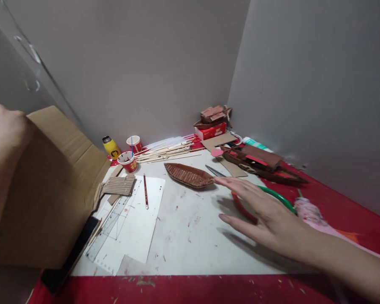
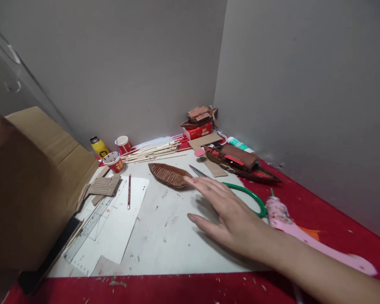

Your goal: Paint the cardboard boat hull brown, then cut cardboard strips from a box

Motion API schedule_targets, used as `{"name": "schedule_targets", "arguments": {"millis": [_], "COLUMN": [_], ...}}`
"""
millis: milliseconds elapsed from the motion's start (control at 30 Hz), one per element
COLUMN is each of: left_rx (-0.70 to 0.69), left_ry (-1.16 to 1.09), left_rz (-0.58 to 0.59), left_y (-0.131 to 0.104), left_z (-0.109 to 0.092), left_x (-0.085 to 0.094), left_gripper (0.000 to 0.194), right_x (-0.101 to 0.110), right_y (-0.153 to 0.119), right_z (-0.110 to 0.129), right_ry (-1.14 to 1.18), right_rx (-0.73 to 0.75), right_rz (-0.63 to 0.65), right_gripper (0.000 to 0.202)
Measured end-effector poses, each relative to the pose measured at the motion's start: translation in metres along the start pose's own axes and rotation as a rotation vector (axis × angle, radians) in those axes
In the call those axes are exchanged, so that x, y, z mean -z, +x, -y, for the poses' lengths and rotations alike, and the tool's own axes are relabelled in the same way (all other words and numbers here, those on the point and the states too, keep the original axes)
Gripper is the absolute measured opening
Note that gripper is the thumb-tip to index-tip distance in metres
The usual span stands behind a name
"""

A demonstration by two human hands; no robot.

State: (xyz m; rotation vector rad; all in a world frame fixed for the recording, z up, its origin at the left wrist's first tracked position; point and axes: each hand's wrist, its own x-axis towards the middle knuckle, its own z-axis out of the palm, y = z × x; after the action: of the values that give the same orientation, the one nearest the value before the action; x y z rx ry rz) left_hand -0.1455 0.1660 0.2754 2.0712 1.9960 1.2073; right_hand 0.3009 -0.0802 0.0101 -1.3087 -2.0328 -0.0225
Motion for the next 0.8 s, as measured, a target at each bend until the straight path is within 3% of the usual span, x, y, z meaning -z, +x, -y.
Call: {"name": "schedule_targets", "arguments": {"millis": [33, 100, 133, 200, 267, 367, 433, 467, 567, 633, 700, 800], "left_rx": [0.019, 0.109, 0.100, 0.025, -0.082, -0.223, -0.313, -0.325, -0.347, -0.374, -0.144, 0.014], "left_ry": [0.124, 0.682, 0.837, 1.001, 0.999, 0.811, 0.594, 0.460, 0.054, -0.061, -0.384, -0.501], "left_rz": [-0.051, -0.081, -0.053, -0.048, -0.074, -0.097, -0.048, 0.023, 0.453, 0.596, 0.639, 0.599], "left_y": [-0.006, -0.018, -0.023, -0.030, -0.035, -0.051, -0.074, -0.089, -0.139, -0.167, -0.183, -0.188], "left_z": [-0.002, -0.010, -0.016, -0.027, -0.037, -0.053, -0.067, -0.075, -0.092, -0.093, -0.087, -0.071], "left_x": [0.000, -0.003, -0.005, -0.009, -0.015, -0.035, -0.059, -0.073, -0.124, -0.158, -0.189, -0.226], "left_gripper": [0.040, 0.023, 0.014, 0.035, 0.054, 0.062, 0.062, 0.058, 0.054, 0.065, 0.083, 0.091], "right_x": [-0.002, -0.005, -0.006, -0.006, -0.005, -0.003, -0.002, -0.002, -0.002, -0.002, -0.002, -0.005], "right_y": [-0.001, -0.001, -0.001, -0.001, -0.001, -0.003, -0.005, -0.005, -0.006, -0.005, -0.003, 0.001], "right_z": [-0.001, -0.002, -0.002, -0.003, -0.003, -0.005, -0.007, -0.008, -0.012, -0.013, -0.014, -0.017], "right_ry": [-0.003, -0.008, -0.014, -0.028, -0.040, -0.046, -0.038, -0.031, 0.018, 0.105, 0.237, 0.498], "right_rx": [0.010, 0.033, 0.042, 0.052, 0.043, -0.003, -0.057, -0.088, -0.196, -0.287, -0.410, -0.605], "right_rz": [-0.009, -0.025, -0.027, -0.025, -0.021, -0.033, -0.040, -0.042, -0.047, -0.044, -0.039, -0.045], "right_gripper": [0.066, 0.065, 0.065, 0.064, 0.063, 0.062, 0.063, 0.064, 0.069, 0.073, 0.078, 0.086]}}
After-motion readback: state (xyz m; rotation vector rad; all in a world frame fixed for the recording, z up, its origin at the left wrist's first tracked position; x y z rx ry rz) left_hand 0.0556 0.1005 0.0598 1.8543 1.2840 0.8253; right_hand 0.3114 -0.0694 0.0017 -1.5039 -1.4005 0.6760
